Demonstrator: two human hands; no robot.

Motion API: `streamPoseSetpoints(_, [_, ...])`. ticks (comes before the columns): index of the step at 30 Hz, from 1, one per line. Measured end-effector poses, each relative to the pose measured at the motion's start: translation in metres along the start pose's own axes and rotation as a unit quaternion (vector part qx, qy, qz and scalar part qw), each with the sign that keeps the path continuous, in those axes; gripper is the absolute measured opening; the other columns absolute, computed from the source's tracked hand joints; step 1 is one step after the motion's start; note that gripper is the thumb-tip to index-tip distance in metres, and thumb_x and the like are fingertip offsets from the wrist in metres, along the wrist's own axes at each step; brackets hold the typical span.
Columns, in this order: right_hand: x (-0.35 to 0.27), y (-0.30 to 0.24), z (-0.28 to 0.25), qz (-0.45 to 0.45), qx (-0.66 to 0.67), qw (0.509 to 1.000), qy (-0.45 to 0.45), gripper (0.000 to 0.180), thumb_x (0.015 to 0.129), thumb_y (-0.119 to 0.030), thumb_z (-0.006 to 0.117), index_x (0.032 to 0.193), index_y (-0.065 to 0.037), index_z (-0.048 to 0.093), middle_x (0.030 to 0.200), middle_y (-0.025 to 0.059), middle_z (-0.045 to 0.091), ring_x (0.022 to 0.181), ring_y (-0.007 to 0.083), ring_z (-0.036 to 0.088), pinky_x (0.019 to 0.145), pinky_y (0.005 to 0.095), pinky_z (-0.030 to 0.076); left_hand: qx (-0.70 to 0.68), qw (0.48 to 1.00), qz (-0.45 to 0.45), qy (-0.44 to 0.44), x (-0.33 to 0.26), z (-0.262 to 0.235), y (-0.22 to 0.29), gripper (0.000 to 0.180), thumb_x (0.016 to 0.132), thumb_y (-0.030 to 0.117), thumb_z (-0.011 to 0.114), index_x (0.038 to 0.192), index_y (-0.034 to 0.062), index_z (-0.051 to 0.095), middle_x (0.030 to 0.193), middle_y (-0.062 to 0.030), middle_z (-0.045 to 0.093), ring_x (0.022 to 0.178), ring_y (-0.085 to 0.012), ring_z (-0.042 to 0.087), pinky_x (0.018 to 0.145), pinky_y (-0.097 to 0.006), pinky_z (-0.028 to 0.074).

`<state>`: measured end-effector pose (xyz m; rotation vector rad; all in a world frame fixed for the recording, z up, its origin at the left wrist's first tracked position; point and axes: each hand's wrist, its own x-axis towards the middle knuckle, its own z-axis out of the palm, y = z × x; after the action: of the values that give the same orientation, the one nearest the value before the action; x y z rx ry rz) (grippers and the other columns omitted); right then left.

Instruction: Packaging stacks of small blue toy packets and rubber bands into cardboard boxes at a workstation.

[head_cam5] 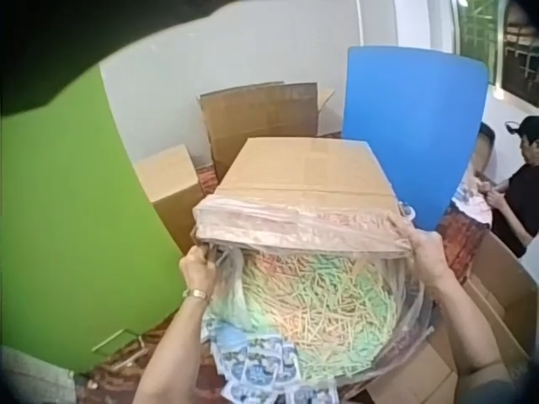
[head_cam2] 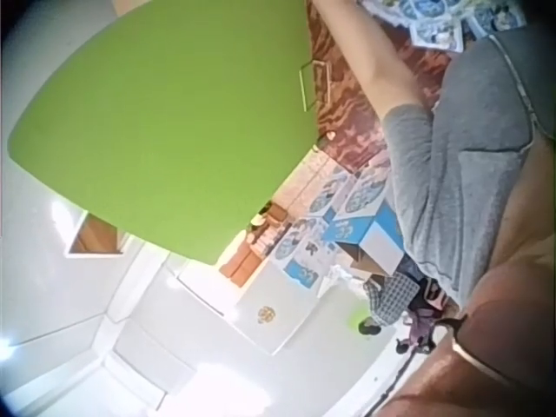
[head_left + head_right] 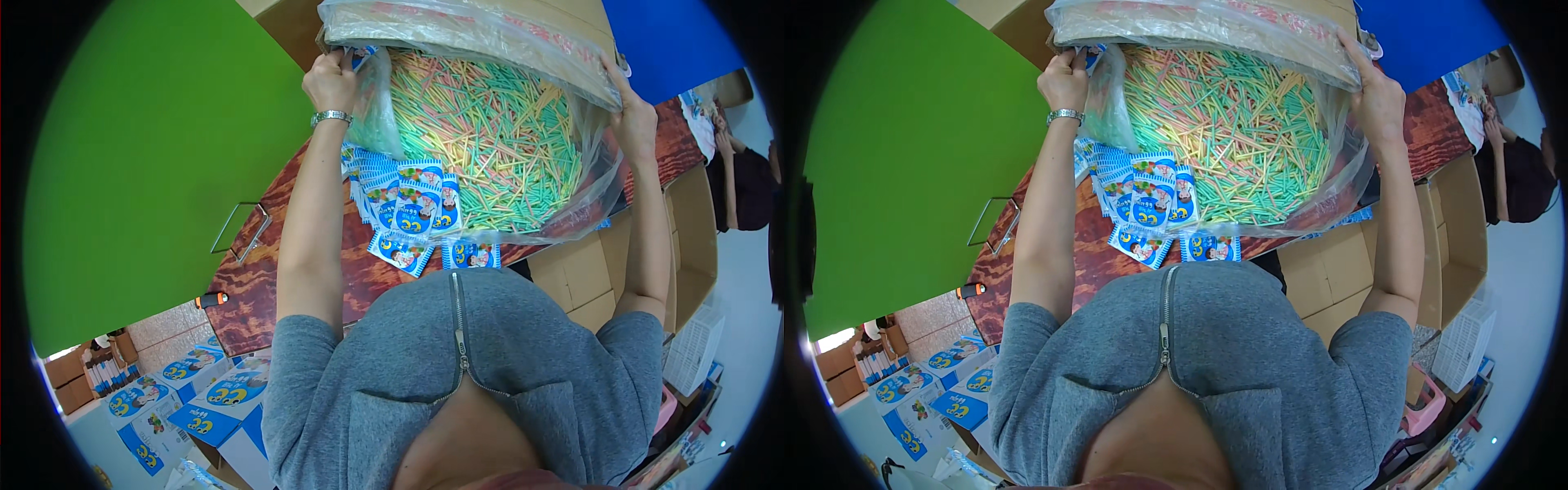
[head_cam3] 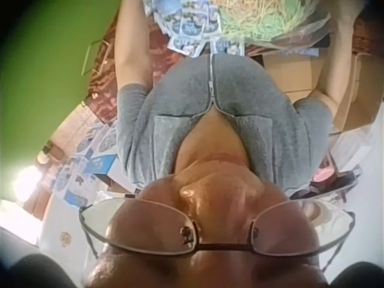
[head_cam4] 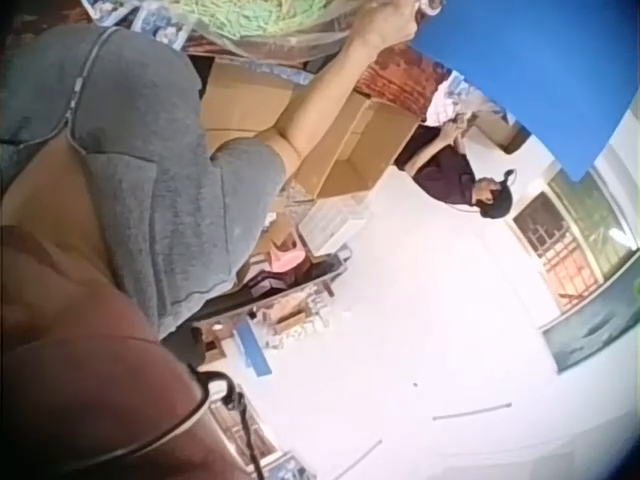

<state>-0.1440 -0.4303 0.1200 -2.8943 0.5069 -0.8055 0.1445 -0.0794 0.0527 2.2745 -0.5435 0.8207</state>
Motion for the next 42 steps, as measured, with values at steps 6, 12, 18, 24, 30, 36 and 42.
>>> streamPoseSetpoints(6, [0.008,0.013,0.003,-0.02,-0.019,0.999,0.027,0.084,0.075,0.01,0.055,0.142,-0.039,0.043,0.115,0.0182,0.064,0.09,0.0392,0.065,0.075,0.0454,0.052,0.003,1.0,0.017,-0.006,0.01,-0.002,-0.008,0.02,0.085,0.03,0.068,0.09,0.0115,0.075,0.08,-0.0144,0.068,0.072,-0.0352,0.067,0.066,-0.043,0.053])
streamPoseSetpoints(12, [0.015,0.003,-0.012,0.085,-0.05,0.991,-0.095,0.072,0.08,0.004,0.059,0.144,-0.025,0.044,0.127,0.0181,0.06,0.104,0.0403,0.062,0.084,0.0414,0.052,0.069,0.996,0.051,-0.009,0.015,0.004,-0.013,0.018,0.083,0.032,0.07,0.085,0.0152,0.075,0.079,-0.0143,0.069,0.071,-0.0351,0.067,0.066,-0.043,0.054])
streamPoseSetpoints(18, [0.012,-0.005,0.017,-0.11,0.291,0.946,0.096,0.064,0.075,0.003,0.053,0.136,-0.017,0.053,0.099,0.025,0.065,0.087,0.0408,0.065,0.074,0.0455,0.051,0.007,1.0,0.025,-0.017,0.008,0.002,-0.017,0.02,0.084,0.032,0.066,0.09,0.0159,0.076,0.083,-0.015,0.07,0.074,-0.0353,0.068,0.067,-0.043,0.054])
streamPoseSetpoints(24, [-0.008,-0.01,-0.015,-0.081,0.044,0.995,0.041,0.06,0.078,0.003,0.052,0.135,-0.016,0.055,0.108,0.0236,0.065,0.097,0.037,0.066,0.081,0.0413,0.053,0.031,0.999,0.009,-0.031,0.001,-0.01,-0.011,0.019,0.084,0.03,0.066,0.092,0.0158,0.076,0.081,-0.014,0.07,0.074,-0.0338,0.068,0.069,-0.041,0.054])
streamPoseSetpoints(30, [-0.01,0.016,0.0,0.0,-0.046,0.999,-0.014,0.063,0.078,0.003,0.052,0.137,-0.017,0.052,0.102,0.0241,0.066,0.093,0.0397,0.066,0.08,0.0434,0.052,0.025,0.999,0.025,-0.018,-0.002,-0.012,-0.006,0.018,0.085,0.029,0.066,0.091,0.0141,0.075,0.082,-0.0142,0.07,0.073,-0.0339,0.068,0.068,-0.041,0.054])
streamPoseSetpoints(36, [0.0,-0.01,-0.036,0.006,0.027,0.999,-0.036,0.08,0.077,-0.003,0.058,0.15,-0.019,0.03,0.107,0.03,0.063,0.093,0.0389,0.067,0.082,0.0437,0.052,0.015,0.997,-0.016,-0.071,0.009,-0.024,-0.005,0.02,0.082,0.028,0.069,0.091,0.0114,0.074,0.096,-0.0175,0.07,0.083,-0.0349,0.068,0.074,-0.041,0.054])
streamPoseSetpoints(42, [-0.012,-0.027,-0.068,-0.187,-0.041,0.952,0.237,0.06,0.085,-0.006,0.065,0.141,-0.011,0.047,0.111,0.0146,0.065,0.09,0.0336,0.067,0.079,0.0391,0.054,0.026,0.982,0.158,0.1,-0.011,-0.08,0.0,0.021,0.082,0.025,0.072,0.094,0.0071,0.074,0.116,-0.0216,0.065,0.1,-0.0331,0.065,0.084,-0.04,0.052])
